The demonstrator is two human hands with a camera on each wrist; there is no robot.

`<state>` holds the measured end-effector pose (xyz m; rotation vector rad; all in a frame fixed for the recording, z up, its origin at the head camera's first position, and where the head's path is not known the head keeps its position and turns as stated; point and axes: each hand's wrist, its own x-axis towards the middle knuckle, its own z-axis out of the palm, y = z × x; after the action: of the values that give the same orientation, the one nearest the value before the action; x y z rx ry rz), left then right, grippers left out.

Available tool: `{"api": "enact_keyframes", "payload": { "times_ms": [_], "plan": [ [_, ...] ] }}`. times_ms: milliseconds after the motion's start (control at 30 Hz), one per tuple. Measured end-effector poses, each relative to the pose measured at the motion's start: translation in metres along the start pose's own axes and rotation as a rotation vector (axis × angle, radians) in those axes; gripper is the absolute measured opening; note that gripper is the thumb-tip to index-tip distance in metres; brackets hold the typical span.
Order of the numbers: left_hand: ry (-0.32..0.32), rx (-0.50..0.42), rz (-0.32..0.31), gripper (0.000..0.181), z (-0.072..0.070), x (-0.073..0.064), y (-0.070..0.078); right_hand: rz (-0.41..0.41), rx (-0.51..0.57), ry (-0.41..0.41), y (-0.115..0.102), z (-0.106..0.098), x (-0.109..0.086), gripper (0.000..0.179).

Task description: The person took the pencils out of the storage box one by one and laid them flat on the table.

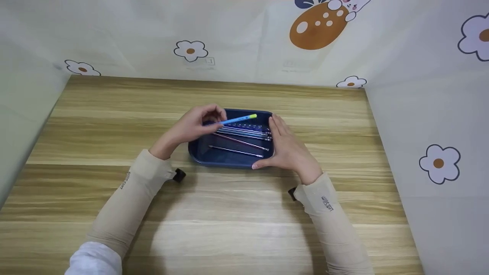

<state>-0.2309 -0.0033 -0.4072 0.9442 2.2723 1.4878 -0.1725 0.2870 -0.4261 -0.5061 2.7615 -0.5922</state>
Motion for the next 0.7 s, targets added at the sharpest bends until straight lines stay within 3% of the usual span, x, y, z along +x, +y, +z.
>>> {"api": "enact_keyframes", "payload": {
  "times_ms": [300,700],
  "plan": [
    [0.089,0.084,-0.044,0.014,-0.027,-0.019,0.017,-0.001,-0.007,0.006,0.000,0.000,-0.001,0.141],
    [0.200,0.164,-0.019,0.012,-0.053,-0.048,0.012,0.002,-0.007,-0.004,-0.001,0.000,0.000,0.140]
  ]
}}
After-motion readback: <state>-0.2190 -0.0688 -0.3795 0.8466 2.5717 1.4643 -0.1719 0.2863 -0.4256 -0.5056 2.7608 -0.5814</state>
